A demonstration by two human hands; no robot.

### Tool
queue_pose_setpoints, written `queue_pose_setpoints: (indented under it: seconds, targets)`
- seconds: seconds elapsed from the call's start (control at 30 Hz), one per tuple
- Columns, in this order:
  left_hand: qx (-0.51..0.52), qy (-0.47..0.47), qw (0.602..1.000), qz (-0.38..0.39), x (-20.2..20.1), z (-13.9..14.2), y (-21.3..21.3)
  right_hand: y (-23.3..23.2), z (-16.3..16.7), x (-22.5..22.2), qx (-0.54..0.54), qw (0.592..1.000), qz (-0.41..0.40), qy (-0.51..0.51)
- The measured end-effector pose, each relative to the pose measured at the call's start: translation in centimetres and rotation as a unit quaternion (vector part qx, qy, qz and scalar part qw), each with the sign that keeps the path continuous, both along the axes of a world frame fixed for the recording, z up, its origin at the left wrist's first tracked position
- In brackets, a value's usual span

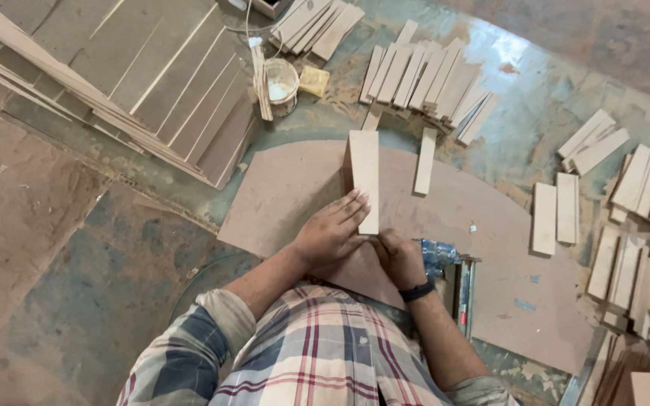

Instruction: The person assembles small wooden boxes by fitting pre-cut wooden pieces together and securing them with a pneumatic nail gun. They repeatedly align and fasten the sides of each box on a workbench.

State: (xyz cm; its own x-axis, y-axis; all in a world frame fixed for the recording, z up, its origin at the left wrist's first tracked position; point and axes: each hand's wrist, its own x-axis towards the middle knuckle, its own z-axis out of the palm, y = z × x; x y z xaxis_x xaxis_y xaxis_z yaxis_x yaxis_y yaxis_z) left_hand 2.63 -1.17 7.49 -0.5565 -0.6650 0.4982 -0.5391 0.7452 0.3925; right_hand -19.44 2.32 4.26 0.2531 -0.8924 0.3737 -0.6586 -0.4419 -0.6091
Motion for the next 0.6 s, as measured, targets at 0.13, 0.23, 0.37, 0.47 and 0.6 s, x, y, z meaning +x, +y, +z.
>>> queue_pose_setpoints:
  seconds: [0.13, 0.23, 0.37, 0.47, 0.6]
  targets:
    - [-0.013, -0.022, 1.0, -0.004, 0.2, 0.2, 0.2, 0.0, 0.3, -0.2, 0.015, 1.0, -0.009, 0.013]
    - [-0.042, -0.043, 0.998, -0.005, -0.2, 0.9, 0.1, -0.1, 0.9, -0.4, 0.038, 0.999, -0.008, -0.02]
    - [-0.073, -0.068, 0.995, 0.003, -0.4, 1.9, 0.4, 0.1, 1.9, 0.0, 0.038, 0.995, -0.036, -0.085]
    - [-0.056, -0.058, 0.997, 0.009, -0.6, 2.2, 0.8, 0.4, 2.8, 0.0, 0.042, 0.992, -0.024, -0.115]
    - [-0.049, -0.057, 0.997, 0.025, -1.0, 2.1, 1.4, 0.2, 3.8, -0.7, 0.007, 1.0, 0.011, 0.024]
